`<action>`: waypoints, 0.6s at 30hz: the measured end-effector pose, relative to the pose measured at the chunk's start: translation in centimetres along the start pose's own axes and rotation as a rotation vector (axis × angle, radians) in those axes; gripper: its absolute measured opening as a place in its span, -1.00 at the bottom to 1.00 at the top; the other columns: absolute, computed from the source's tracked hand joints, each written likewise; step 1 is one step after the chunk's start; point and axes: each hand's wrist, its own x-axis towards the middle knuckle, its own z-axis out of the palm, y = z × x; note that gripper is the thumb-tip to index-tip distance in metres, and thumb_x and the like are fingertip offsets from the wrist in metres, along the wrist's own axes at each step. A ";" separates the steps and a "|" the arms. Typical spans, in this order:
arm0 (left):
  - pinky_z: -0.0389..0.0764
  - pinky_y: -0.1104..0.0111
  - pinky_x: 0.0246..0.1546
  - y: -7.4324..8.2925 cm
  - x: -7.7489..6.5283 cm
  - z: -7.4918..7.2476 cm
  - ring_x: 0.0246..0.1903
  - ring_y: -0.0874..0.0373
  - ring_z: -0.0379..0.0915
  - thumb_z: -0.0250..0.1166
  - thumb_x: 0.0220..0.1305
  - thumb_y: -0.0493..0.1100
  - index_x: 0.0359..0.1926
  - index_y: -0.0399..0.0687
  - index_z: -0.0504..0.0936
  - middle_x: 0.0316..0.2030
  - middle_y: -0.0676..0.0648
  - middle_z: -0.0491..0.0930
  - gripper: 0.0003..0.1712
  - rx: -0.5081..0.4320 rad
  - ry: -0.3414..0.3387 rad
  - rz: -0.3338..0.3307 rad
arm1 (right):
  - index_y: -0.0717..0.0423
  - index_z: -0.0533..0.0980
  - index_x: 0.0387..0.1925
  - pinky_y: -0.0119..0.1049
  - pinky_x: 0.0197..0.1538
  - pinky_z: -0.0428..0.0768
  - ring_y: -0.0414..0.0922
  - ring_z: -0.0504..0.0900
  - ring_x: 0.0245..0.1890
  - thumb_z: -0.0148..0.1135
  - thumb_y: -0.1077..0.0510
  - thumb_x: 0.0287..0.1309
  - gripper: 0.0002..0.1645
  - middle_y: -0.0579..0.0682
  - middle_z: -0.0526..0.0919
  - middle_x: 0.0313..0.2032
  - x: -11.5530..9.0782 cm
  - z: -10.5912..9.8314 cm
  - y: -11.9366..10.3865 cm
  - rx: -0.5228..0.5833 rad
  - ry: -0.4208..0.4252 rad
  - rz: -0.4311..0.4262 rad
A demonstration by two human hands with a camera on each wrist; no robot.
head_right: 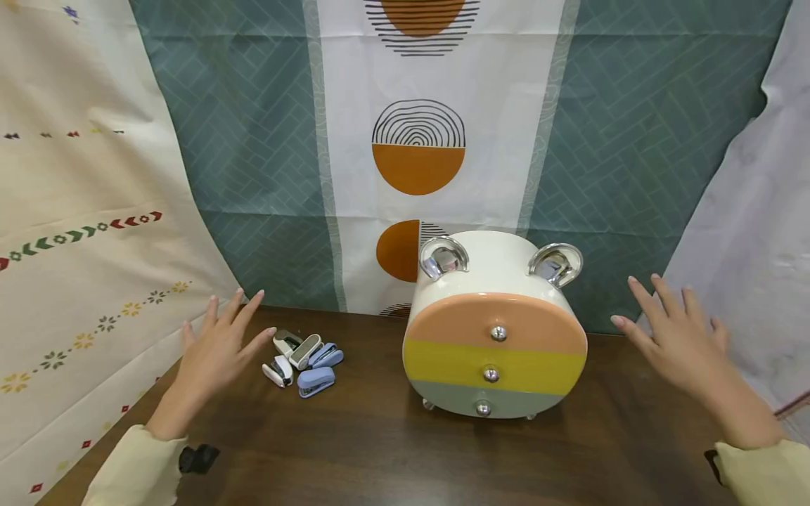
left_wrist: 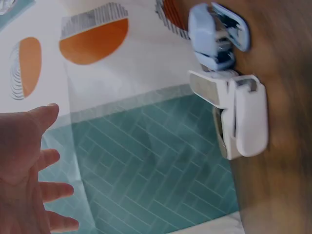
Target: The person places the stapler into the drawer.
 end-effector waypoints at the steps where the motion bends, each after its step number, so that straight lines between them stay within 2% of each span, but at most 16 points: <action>1: -0.25 -0.43 -0.02 0.3 0.0 -0.1 0.29 -0.39 -0.24 -0.10 0.22 0.36 0.38 0.12 0.06 0.33 -0.28 0.03 -0.20 -0.001 0.010 0.002 | 0.02 -0.23 0.40 0.54 -0.11 -0.12 0.45 -0.26 0.25 -0.17 -0.26 0.26 -0.12 0.37 -0.18 0.33 0.2 -0.3 -0.3 0.027 0.011 -0.001; 6: -0.18 -0.38 0.02 1.9 0.0 -0.7 0.29 -0.34 -0.19 0.03 0.22 0.26 0.38 0.09 0.07 0.32 -0.27 0.07 -0.22 -0.020 0.045 0.006 | 0.05 -0.20 0.41 0.55 -0.09 -0.23 0.39 -0.31 0.29 -0.14 -0.11 0.31 -0.20 0.31 -0.22 0.36 1.3 -1.4 -2.1 0.196 0.062 -0.048; 12: -0.08 -0.30 0.09 4.1 -0.2 -0.8 0.30 -0.24 -0.10 0.08 0.21 0.22 0.36 0.03 0.12 0.30 -0.23 0.16 -0.22 -0.082 0.100 0.045 | 0.11 -0.11 0.40 0.25 0.23 -0.27 0.30 -0.20 0.33 -0.12 0.10 0.33 -0.30 0.35 -0.07 0.34 2.5 -2.4 -4.1 0.391 0.137 -0.190; 15: 0.06 -0.23 0.10 5.5 -0.3 -0.7 0.27 -0.21 0.04 0.13 0.19 0.17 0.32 -0.06 0.21 0.24 -0.23 0.27 -0.25 -0.163 0.157 0.096 | 0.00 -0.10 0.40 0.25 0.23 -0.22 0.26 -0.14 0.34 -0.14 0.08 0.33 -0.31 0.27 -0.04 0.36 2.9 -2.8 -5.5 0.453 0.142 -0.173; 18: 0.24 -0.13 0.07 7.1 -0.6 -0.5 0.19 -0.17 0.21 0.18 0.19 0.10 0.25 -0.12 0.30 0.17 -0.22 0.37 -0.32 -0.294 0.207 0.137 | -0.07 -0.08 0.40 0.27 0.21 -0.15 0.25 -0.07 0.33 -0.14 0.06 0.33 -0.33 0.23 -0.02 0.36 3.3 -3.1 -7.0 0.502 0.152 -0.154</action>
